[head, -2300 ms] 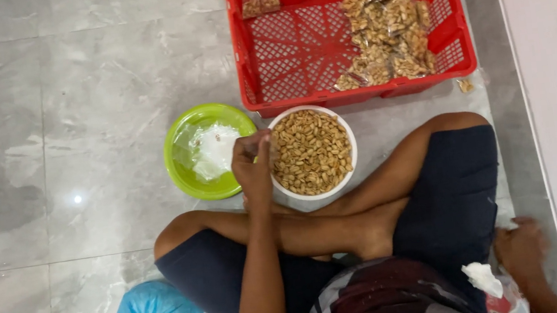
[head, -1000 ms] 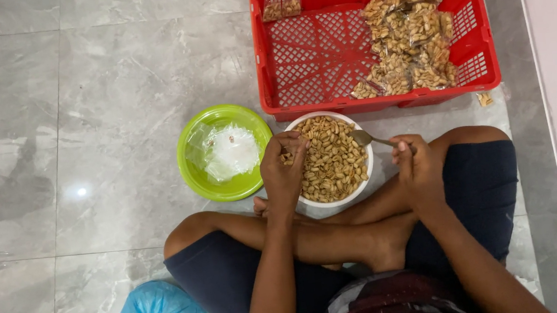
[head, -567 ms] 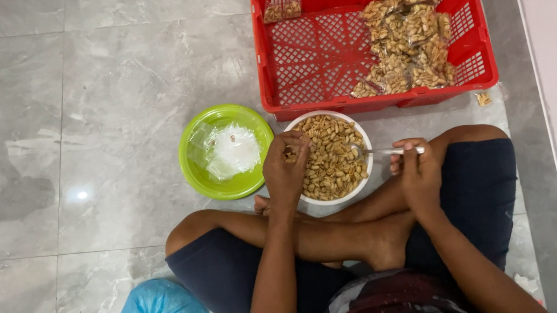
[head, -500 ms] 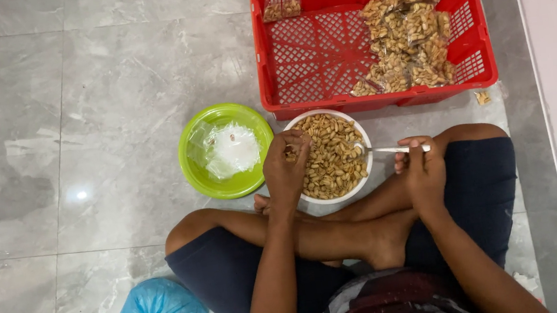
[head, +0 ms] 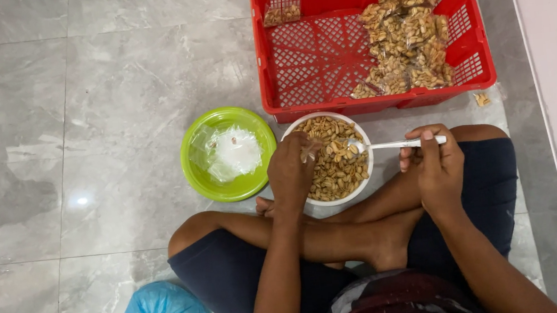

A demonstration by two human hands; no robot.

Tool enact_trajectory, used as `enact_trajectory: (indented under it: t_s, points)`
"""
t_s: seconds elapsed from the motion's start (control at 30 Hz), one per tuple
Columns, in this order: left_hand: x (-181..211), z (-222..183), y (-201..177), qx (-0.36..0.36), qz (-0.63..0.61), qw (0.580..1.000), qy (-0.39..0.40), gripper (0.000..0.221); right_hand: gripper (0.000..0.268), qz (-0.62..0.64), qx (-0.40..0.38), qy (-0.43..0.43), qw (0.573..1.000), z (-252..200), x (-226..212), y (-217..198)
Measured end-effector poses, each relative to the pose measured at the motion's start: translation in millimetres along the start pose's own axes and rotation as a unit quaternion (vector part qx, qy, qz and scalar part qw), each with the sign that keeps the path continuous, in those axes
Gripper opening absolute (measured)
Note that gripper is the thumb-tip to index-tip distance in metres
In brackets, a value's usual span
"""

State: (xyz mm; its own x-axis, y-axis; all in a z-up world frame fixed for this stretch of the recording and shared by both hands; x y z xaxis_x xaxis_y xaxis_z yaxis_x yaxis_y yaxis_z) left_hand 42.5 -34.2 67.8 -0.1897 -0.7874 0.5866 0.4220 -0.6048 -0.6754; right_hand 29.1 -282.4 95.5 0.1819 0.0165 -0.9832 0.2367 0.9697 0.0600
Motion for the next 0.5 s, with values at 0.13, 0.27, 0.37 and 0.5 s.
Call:
enact_trajectory:
  t_s: [0.13, 0.27, 0.37, 0.5]
  points:
    - [1, -5, 10, 0.018, 0.055, 0.997, 0.058, 0.022, 0.031, -0.031, -0.027, -0.018, 0.999, 1, -2, 6]
    - [6, -7, 15, 0.047, 0.106, 0.987, 0.11, 0.016, 0.031, -0.042, -0.036, -0.03, 0.998, 0, -6, 9]
    - [10, -7, 16, 0.055, 0.109, 0.985, 0.118, 0.014, 0.03, -0.055, -0.045, -0.045, 0.996, 2, -8, 11]
    - [19, -6, 9, 0.085, 0.109, 0.983, 0.118, 0.013, 0.027, -0.085, -0.07, -0.072, 0.991, 4, -18, 25]
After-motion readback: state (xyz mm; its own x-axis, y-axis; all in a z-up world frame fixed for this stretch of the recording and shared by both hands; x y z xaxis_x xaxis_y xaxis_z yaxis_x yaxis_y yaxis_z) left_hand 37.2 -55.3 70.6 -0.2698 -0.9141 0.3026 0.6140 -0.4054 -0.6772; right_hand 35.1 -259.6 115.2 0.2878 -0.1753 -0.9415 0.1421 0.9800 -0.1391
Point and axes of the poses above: each hand's wrist, its own z-axis towards the middle knuckle, its own y-axis out of the palm, x = y × z, the point moved 8 cm from there along z, towards the middle knuckle, and after that the axes turned 8 degrees about z, right-handed, at the moved point
